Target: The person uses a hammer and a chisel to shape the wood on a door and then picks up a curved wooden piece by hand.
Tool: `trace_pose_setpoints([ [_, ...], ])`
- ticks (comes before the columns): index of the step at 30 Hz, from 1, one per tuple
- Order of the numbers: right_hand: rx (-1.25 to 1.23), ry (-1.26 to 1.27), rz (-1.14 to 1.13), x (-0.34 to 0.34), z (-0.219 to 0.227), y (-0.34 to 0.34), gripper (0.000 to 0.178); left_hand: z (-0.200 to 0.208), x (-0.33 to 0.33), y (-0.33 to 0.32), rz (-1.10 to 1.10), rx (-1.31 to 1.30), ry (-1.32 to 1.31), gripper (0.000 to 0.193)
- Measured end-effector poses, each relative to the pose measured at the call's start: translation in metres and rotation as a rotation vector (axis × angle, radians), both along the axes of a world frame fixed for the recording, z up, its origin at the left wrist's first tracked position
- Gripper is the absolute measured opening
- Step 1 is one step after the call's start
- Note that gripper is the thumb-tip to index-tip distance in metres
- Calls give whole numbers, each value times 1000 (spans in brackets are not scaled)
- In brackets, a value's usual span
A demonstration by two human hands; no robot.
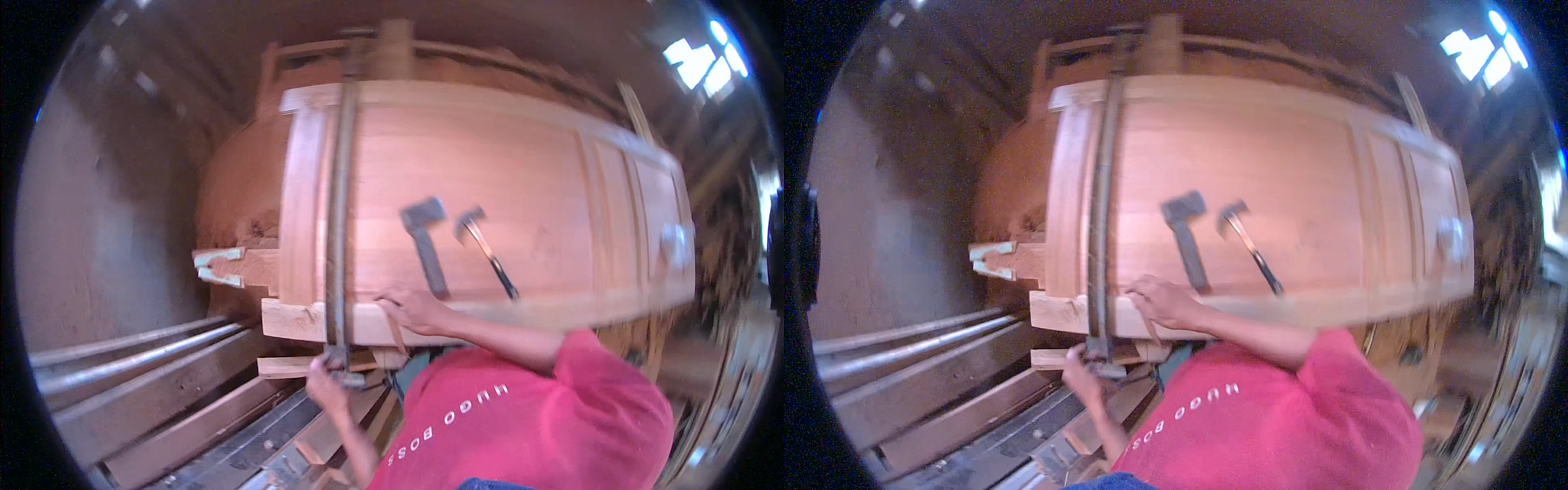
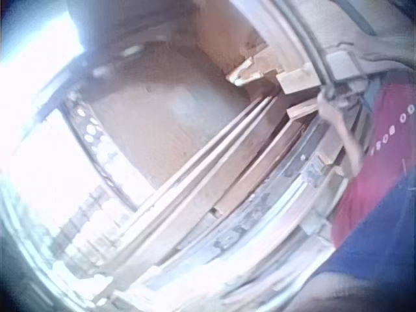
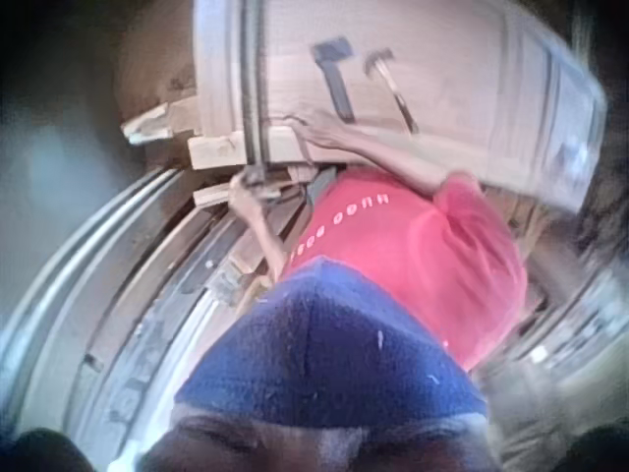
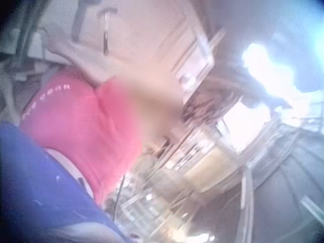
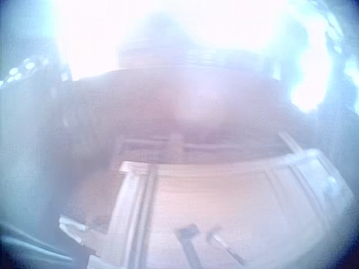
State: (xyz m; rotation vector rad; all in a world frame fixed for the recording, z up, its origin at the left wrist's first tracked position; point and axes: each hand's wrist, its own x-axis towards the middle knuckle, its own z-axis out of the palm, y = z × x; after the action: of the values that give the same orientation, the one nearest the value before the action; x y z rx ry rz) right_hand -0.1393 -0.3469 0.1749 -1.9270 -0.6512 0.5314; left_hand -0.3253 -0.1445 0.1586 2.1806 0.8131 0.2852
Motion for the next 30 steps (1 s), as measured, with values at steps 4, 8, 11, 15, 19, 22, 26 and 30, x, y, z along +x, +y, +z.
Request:
trace_pose_setpoints([
  [4, -178, -372, -15, -63, 39, -41, 32, -13, 48, -118, -161, -828, -174, 49],
  [8, 5, -243, -471, -93, 24, -107, 39, -29, 65, -215, -152, -1295, -283, 66],
  [11, -13, -393, -623, -120, 12, -184, 43, 26, 78, -300, -13, -1346, -154, 78],
  [15, 22, 102, -448, -157, -18, -271, 36, 34, 91, -371, -205, -1062, -21, 88],
  [19, 290, 341, -822, -215, -15, -325, 36, -4, 88, -451, -722, -646, 63, 50],
  [22, 253, 319, -1112, -256, -30, -357, 37, -19, 63, -501, -1264, -556, 98, 60],
  [26, 182, 534, -1715, -348, -108, -405, 36, -19, 28, -528, -1348, -512, 344, 70],
  [30, -86, 782, -2221, -532, -320, -444, 37, -42, 49, -483, -1420, -392, 437, 65],
])
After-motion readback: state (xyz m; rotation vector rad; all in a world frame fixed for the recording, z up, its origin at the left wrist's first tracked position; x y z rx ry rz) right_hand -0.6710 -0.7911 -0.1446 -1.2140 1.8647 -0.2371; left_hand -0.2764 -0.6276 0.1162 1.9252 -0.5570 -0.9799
